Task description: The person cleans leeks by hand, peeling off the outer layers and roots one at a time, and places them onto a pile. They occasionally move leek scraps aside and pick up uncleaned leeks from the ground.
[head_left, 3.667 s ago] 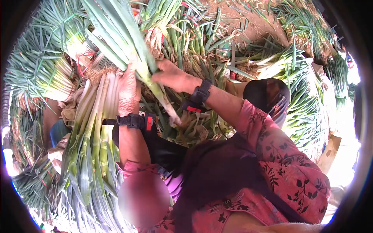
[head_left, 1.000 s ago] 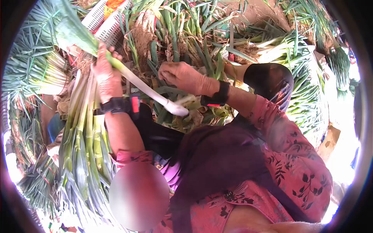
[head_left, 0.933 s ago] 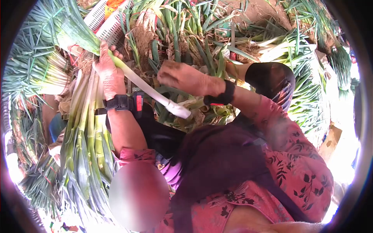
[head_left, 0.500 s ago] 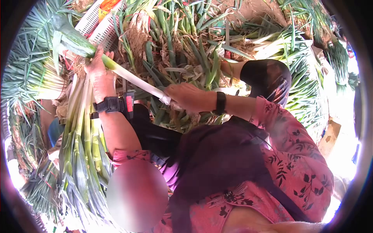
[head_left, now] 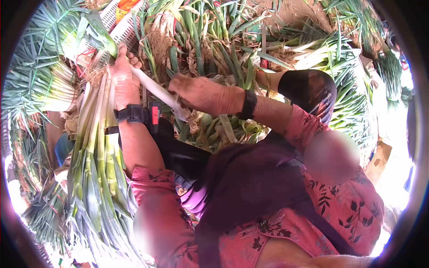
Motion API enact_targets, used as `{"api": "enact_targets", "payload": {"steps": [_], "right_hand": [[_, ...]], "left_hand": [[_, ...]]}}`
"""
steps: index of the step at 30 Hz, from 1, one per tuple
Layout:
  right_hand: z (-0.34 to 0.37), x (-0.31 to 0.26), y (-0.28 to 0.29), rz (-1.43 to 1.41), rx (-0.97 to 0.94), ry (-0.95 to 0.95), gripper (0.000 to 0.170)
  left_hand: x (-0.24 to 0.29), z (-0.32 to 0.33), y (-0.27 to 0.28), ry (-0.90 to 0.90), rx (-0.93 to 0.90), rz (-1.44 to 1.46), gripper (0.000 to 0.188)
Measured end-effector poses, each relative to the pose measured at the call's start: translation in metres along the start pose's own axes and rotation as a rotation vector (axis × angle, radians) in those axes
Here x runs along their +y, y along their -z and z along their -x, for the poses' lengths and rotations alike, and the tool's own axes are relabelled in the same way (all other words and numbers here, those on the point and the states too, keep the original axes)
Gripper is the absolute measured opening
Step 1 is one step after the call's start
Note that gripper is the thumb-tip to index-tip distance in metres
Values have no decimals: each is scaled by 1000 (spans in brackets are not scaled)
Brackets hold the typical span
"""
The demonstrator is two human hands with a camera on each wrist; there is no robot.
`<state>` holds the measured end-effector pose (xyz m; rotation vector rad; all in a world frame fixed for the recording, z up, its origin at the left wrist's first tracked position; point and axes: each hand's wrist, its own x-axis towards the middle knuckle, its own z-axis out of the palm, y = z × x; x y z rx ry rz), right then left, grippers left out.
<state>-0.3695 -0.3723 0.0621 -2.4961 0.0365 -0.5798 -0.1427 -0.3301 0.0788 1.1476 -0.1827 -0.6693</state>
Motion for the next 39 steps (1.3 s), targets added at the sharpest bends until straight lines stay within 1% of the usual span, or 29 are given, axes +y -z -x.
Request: {"api": "enact_targets", "payload": {"steps": [2,4,6,7,9,10,11,12,13,14,15,16,17,18,20,22,24,25,26,28,29,30,32,33,35,36,37,38,39], "right_hand": [[3,-2,0,-16,-126,22,22],[4,-2,2,29,-158,41,25],[7,-2,9,129,-214,62,30],[13,-7,14,129,-211,58,30],[36,-31,24,188,-215,-52,39],[65,-45,24,139,-211,-117,33],[98,-53,24,93,-213,-174,28],[121,-50,28,2,-335,-267,28],[139,-45,28,-98,-447,-370,28],[150,-32,23,-110,-440,-373,28],[153,-8,20,77,-405,-190,31],[136,2,26,116,-328,-76,34],[118,13,33,163,-244,34,36],[79,5,45,56,-120,67,38],[24,2,53,-318,24,-54,40],[-16,-9,57,-532,-227,-163,37],[-32,-7,17,-663,-180,13,30],[-38,-1,12,-704,-451,-104,28],[-39,1,6,-708,-457,-106,28],[-38,5,-5,-558,-207,192,29],[-37,4,-5,-450,-199,189,31],[-35,4,-4,-452,-200,187,31],[-28,0,0,-142,-124,189,31],[-22,-5,2,-146,-125,191,31],[1,-23,8,-61,-55,200,28],[21,-26,7,-139,-8,259,29],[45,-27,8,-199,-64,247,26],[72,-31,11,-210,-248,150,23],[95,-29,14,-219,-428,51,21]], "left_hand": [[3,-2,0,-5,23,-43,16],[6,-6,4,-12,51,-91,16],[5,-15,13,-29,-24,-93,15],[8,-20,19,-27,-27,-95,15],[14,-33,33,-30,-57,15,17],[25,-26,28,-93,174,-123,19],[36,-35,42,-155,196,-85,20],[46,-44,57,-219,215,-51,21],[47,-42,59,-222,217,-55,21],[49,-36,61,-235,171,58,23],[52,-28,59,-252,123,176,25],[52,-10,38,-263,180,139,28],[50,-22,59,-231,-117,235,34],[47,-36,79,-196,-416,327,41],[46,-13,55,-238,-418,378,39],[47,1,40,-273,-407,419,36],[49,2,37,-265,-663,585,37],[51,3,38,-249,-708,617,42],[53,2,42,-247,-700,618,42],[58,0,50,-187,-694,491,48],[56,12,36,-242,-224,231,49],[53,11,32,-211,-118,150,45],[47,-1,40,-190,23,193,36],[46,-5,48,-192,26,191,36],[50,-10,61,-125,-258,356,30],[55,-11,64,-137,-257,362,30],[61,-11,67,-191,-178,313,28],[66,-9,68,-242,-98,261,26],[74,4,50,-288,113,262,25]]}}
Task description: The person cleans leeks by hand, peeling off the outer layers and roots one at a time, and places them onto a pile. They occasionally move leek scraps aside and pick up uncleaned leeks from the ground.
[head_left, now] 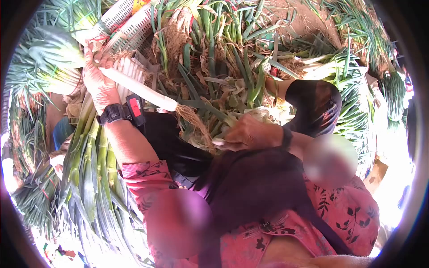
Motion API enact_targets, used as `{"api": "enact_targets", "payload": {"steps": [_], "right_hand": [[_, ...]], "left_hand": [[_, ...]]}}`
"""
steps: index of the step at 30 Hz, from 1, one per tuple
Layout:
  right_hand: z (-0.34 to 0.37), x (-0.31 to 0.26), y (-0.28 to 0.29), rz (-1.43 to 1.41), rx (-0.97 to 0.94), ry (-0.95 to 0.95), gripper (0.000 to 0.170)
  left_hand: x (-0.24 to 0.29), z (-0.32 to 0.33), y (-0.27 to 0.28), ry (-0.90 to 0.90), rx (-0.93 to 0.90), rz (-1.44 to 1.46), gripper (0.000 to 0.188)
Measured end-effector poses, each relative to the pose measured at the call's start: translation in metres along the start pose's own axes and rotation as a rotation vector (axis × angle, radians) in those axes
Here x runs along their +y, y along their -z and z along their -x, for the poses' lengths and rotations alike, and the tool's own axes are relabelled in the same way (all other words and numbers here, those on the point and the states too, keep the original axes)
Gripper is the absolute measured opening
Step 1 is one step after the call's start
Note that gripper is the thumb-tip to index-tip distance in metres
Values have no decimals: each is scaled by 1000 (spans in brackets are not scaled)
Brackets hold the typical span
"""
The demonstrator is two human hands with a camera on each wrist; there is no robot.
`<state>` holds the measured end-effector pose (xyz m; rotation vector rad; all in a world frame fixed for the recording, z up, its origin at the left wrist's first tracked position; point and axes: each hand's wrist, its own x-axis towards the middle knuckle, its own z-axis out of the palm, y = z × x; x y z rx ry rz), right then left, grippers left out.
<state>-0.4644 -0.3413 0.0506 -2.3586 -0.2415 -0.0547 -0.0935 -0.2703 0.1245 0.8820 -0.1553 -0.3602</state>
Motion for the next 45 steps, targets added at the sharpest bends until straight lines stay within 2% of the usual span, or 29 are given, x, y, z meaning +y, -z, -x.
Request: {"api": "enact_targets", "payload": {"steps": [2,3,6,7,9,11,12,13,15,19,20,21,23,25,26,28,29,30,31,32,33,36,37,38,39,41,43,44,45], "right_hand": [[38,30,-16,101,-267,-224,18],[44,34,-8,115,-262,-213,18],[13,43,24,122,10,-307,33],[-9,42,38,143,27,-271,33],[-47,38,59,158,487,-132,42],[-87,32,67,304,617,-50,46],[-109,33,65,146,649,60,49],[-115,28,61,-364,387,-177,42],[-124,28,44,-486,191,-400,35],[-70,16,12,-274,360,-266,37],[-52,-6,27,-317,291,-437,37],[-34,-26,38,-365,227,-611,38],[-3,-50,51,-506,212,-713,39],[33,-38,43,-482,205,-801,40],[42,-34,45,-402,231,-799,38],[33,-49,72,-334,205,-812,32],[34,-40,73,-277,211,-762,29],[33,-35,75,-228,243,-710,28],[30,-31,77,-179,278,-658,27],[26,-33,80,-183,268,-648,27],[22,-39,87,-151,257,-589,27],[16,-32,96,-113,233,-449,27],[14,-26,97,-110,222,-379,27],[8,-16,96,-118,222,-375,27],[-2,-1,95,44,216,-314,30],[-21,41,90,254,280,-169,29],[-43,84,86,408,301,-363,23],[-47,99,81,400,297,-355,23],[-51,112,75,322,365,-279,20]], "left_hand": [[-6,3,9,-35,6,-44,26],[-7,5,10,-78,13,-86,26],[-22,18,12,-158,-106,-190,22],[-24,36,-3,-190,-92,-178,22],[-35,43,-20,-169,-36,-173,19],[-53,43,-18,-119,-149,-39,19],[-57,51,-27,-134,-150,-28,18],[-60,60,-35,-147,-152,-16,17],[-68,65,-37,-19,-189,52,16],[-49,47,-27,17,-165,-30,22],[-53,41,-26,43,-160,7,31],[-45,41,-35,140,39,68,36],[-40,0,-4,-98,12,-33,42],[-57,-58,51,-361,-136,-407,56],[-28,22,-9,-325,-37,-388,63],[-49,61,-19,-911,-25,-1057,70],[-44,94,-38,-937,-311,-1032,77],[-35,130,-54,-591,-614,-1039,82],[-23,146,-62,-892,-1077,-1323,83],[-24,160,-66,-1040,-1243,-1296,80],[-23,165,-67,-1011,-1320,-1336,76],[2,138,-55,-1314,-1177,-1623,55],[33,133,-62,-1242,-1146,-2007,45],[53,122,-57,-1317,-1230,-1751,30],[67,121,-50,-1201,-1279,-1830,30],[117,120,-33,-1036,-1138,-2140,40],[182,99,19,-1330,-889,-2300,40],[215,89,46,-1457,-742,-2373,40],[238,89,38,-875,-509,-2586,43]]}}
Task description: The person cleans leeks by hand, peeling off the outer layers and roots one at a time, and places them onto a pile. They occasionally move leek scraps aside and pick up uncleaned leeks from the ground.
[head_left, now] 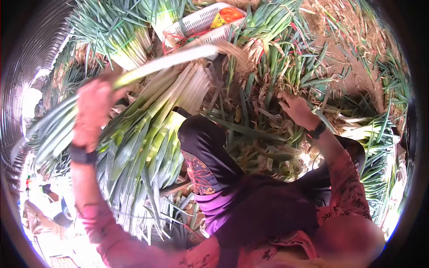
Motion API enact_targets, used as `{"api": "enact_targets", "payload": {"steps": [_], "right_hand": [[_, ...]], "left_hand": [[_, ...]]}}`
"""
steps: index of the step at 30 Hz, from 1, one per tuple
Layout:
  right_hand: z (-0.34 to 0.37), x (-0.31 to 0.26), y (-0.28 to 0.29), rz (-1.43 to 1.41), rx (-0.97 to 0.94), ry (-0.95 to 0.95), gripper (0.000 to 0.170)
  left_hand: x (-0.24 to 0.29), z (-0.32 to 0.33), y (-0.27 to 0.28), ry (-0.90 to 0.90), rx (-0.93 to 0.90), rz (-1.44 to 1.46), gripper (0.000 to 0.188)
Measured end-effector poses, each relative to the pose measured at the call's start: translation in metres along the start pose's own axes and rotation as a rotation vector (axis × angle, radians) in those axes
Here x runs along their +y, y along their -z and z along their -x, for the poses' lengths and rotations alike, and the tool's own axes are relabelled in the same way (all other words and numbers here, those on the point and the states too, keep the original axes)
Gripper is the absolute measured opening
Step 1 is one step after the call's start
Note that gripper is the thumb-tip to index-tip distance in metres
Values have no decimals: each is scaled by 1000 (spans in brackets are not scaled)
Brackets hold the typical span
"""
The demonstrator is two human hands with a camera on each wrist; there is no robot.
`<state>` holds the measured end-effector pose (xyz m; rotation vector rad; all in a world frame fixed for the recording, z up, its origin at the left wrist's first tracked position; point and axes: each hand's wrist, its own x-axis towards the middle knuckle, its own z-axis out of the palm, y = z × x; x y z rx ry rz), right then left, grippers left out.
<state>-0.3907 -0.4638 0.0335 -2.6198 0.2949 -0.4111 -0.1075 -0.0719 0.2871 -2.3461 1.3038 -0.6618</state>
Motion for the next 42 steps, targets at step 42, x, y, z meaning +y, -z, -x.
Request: {"api": "enact_targets", "payload": {"steps": [42], "right_hand": [[-329,-180,-270,-321,-266,541,32]], "left_hand": [[6,-25,-198,221,-833,517,79]]}}
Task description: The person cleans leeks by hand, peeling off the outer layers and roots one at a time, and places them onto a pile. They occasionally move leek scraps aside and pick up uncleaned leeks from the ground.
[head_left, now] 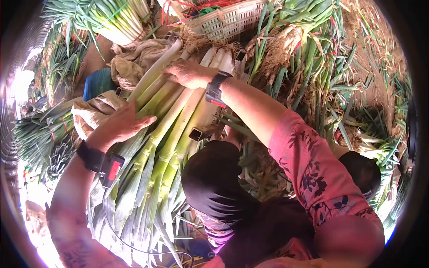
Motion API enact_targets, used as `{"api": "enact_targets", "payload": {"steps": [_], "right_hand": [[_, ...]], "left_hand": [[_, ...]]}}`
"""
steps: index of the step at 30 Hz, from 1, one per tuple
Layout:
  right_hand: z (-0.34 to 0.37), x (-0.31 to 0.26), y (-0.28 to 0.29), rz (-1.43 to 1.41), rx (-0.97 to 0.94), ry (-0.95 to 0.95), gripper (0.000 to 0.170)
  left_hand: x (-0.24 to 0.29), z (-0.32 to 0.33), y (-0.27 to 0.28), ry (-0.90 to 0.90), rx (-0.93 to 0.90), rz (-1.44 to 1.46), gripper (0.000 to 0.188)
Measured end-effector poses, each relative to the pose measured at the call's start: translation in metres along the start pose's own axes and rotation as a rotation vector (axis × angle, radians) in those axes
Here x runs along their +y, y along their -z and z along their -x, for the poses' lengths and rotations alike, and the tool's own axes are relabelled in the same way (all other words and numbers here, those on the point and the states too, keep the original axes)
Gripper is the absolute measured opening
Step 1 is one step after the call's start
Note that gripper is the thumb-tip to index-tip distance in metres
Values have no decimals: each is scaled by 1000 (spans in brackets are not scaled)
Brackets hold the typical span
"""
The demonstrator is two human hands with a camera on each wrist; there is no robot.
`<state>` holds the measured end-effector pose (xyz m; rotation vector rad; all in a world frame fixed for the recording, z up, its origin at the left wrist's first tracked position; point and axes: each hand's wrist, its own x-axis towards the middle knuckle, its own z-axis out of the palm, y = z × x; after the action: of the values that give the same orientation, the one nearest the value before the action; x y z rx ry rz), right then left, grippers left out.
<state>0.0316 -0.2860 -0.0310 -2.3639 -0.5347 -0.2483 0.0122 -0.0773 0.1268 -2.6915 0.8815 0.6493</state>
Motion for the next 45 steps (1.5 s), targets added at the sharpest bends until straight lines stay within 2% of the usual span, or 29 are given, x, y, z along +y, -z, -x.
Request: {"api": "enact_targets", "payload": {"steps": [2,3,4,5,9,10,11,13,16,18,20,21,22,24,25,27,29,31,32,34,35,37,38,40,42,45], "right_hand": [[-1,-1,5,-37,-78,-62,30],[-1,-3,12,-36,-76,-67,30],[0,-6,18,-24,-151,-92,28],[3,-8,21,-12,-228,-120,26],[11,-8,27,-23,-325,-152,30],[8,-7,24,0,-339,-90,40],[8,-6,25,3,-342,-93,42],[9,1,27,3,-357,-105,44],[4,16,24,8,-369,-49,46],[6,20,13,-37,-245,-66,46],[7,21,9,-31,-225,-55,45],[9,21,9,-47,-228,-66,45],[9,20,9,-62,-231,-72,44],[14,17,16,-83,-250,-91,44],[18,17,16,-84,-192,-51,44],[25,19,12,-77,-122,-18,47],[21,19,0,-73,-180,-81,46],[14,2,21,-24,-255,-89,38],[19,15,6,-61,-53,91,34],[15,18,-9,-24,50,105,33],[12,8,2,68,-78,15,33],[21,-15,2,-17,-14,-190,34],[39,-37,16,-217,25,-254,31],[82,-67,18,-451,232,-224,28],[135,-76,11,-586,389,-159,28],[229,-77,32,-553,472,-392,26]], "left_hand": [[-1,4,-3,32,-147,-38,79],[2,11,-7,-46,-86,-53,76],[5,18,-13,-129,-25,-65,74],[7,22,-13,-157,-22,-38,73],[12,27,-14,-209,12,-54,67],[10,27,-14,-210,17,-73,66],[8,27,-15,-220,10,-74,66],[3,25,-22,-323,117,-228,66],[5,22,-26,-303,177,-214,65],[5,22,-29,-275,169,-192,66],[5,23,-28,-331,266,-267,67],[4,24,-26,-306,183,-247,68],[3,24,-27,-302,186,-248,68],[4,23,-32,-298,223,-40,70],[5,23,-36,-314,159,19,67],[3,15,-40,-331,143,80,65],[-7,11,-46,-371,126,195,56],[-18,11,-52,-391,157,215,52],[-22,11,-55,-417,168,232,51],[-23,12,-55,-418,146,248,50],[-19,12,-52,-438,145,228,51],[-15,11,-49,-474,127,185,53],[-7,10,-43,-434,88,149,54],[-1,12,-35,-481,55,141,53],[6,12,-23,-440,-18,75,49],[5,-3,-14,-475,-64,-82,46]]}}
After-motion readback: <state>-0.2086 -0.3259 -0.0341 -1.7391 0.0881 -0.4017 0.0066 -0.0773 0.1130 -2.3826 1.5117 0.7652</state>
